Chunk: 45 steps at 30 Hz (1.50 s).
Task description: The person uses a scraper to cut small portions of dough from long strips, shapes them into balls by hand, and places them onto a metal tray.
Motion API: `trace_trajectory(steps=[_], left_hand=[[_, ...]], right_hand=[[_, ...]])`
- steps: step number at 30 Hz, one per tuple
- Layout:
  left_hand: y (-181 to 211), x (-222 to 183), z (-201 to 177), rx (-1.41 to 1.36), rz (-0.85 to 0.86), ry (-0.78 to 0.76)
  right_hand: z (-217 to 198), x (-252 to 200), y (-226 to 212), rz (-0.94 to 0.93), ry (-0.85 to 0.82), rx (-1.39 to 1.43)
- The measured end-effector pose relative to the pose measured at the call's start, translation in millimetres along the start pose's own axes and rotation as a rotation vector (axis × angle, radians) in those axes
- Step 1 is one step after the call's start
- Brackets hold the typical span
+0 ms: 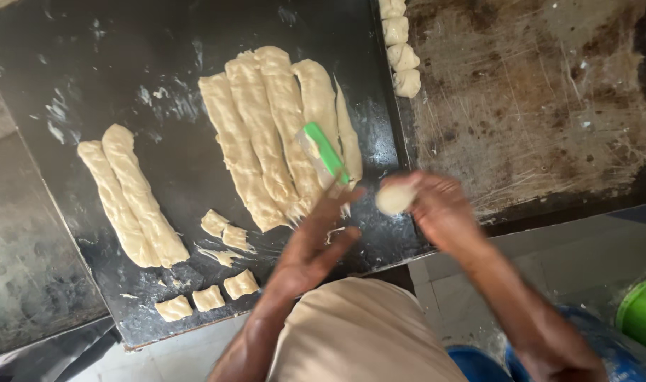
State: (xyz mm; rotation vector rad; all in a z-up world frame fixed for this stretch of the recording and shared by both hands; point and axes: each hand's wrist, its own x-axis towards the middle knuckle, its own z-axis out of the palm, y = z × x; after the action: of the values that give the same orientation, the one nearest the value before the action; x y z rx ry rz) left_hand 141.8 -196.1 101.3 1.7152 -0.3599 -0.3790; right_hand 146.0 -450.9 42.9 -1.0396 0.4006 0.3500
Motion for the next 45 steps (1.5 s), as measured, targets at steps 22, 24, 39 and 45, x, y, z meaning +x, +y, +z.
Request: trace_trajectory(steps=[22,24,39,45], left_hand=[[-136.7,-216.0,-79.3,0.7,-0.129,0.355],[-134.8,-212.9,-79.5,0.438,-0.282,0.583],[-132.6,-265.0,-111.9,-0.293,-0.407,0.575],[-120.5,-232.2,-118.0,-0.305,-0.171,0.106]], right_hand=[[75.2,48.3,-38.3,-0.916,0.07,-1.415],[119.5,34.1,-0.2,-0.997,-0.063,-1.5],[208.9,-31.3,164.1,-0.438,-0.563,-1.573],[226.3,-96.4,157.1,-0.169,-0.351,-0.966]])
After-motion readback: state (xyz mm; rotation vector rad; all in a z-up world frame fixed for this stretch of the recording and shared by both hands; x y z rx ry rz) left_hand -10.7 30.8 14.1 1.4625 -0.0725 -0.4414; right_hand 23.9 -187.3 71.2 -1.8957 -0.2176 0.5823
